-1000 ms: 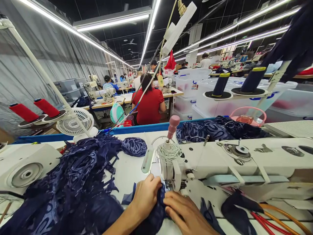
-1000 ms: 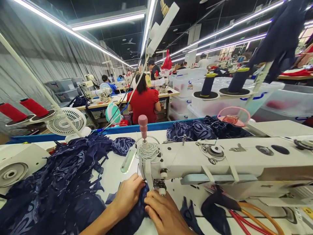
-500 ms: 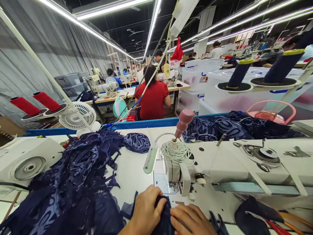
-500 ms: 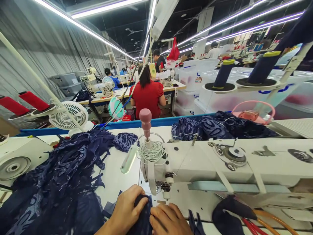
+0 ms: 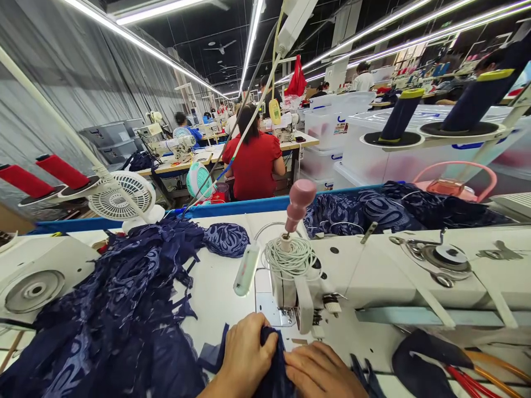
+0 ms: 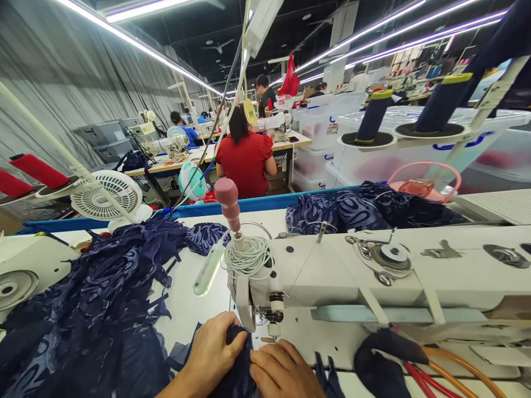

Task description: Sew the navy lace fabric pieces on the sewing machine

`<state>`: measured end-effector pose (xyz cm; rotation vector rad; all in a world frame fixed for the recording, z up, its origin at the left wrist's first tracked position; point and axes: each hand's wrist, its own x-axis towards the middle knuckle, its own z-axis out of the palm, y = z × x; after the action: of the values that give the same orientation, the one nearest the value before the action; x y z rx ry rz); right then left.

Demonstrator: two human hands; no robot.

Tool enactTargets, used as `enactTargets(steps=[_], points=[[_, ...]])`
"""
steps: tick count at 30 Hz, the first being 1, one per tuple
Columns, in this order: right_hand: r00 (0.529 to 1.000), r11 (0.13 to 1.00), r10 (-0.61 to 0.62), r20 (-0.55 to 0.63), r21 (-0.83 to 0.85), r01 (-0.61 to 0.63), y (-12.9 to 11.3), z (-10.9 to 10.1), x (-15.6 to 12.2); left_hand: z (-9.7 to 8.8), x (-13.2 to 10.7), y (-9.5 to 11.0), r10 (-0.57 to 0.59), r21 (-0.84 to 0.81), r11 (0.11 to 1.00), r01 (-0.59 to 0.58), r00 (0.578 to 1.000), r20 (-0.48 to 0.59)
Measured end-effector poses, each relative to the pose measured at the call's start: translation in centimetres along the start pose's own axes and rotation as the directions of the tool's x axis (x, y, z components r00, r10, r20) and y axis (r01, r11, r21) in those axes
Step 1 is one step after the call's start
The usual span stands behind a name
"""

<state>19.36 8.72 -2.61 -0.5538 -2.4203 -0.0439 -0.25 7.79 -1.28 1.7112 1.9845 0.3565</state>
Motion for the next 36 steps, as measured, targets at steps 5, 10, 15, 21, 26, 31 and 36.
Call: enactTargets(steps=[5,10,15,21,26,31,36], points=[[0.989,0.993,0.122,0.078,-0.013,-0.121,0.6,-1.1,1.1,-0.3,0.4,0.2,-0.018,0.034,0.999,0.018,1.000,-0.010],[0.987,0.970,0.157,0.013,-0.191,-0.152,0.4,1.1,0.2,0.0,-0.1,-0.3,0.043,0.052,0.998,-0.041,0.998,-0.050],[0.988,0.955,0.143,-0.063,-0.255,-0.154,0.3,1.8,0.2,2.1,-1.5,-2.0,0.732,0.473,0.682,-0.558,0.506,-0.457],[0.972,0.939,0.236,-0.016,-0.256,-0.232,1.2,1.9,-0.2,2.2,-0.9,-2.0,0.787,0.503,0.616,-0.606,0.450,-0.422],[0.963,0.938,0.254,-0.089,-0.222,-0.268,2.1,2.1,-1.1,2.0,0.2,-1.3,0.761,0.451,0.648,-0.614,0.504,-0.408],[0.950,0.942,0.276,-0.150,-0.154,-0.298,1.7,0.9,0.0,2.1,0.3,-0.9,0.729,0.418,0.682,-0.600,0.518,-0.447],[0.946,0.934,0.297,-0.129,-0.167,-0.316,1.3,-0.1,0.8,2.0,0.4,-0.6,0.716,0.415,0.696,-0.586,0.524,-0.462]])
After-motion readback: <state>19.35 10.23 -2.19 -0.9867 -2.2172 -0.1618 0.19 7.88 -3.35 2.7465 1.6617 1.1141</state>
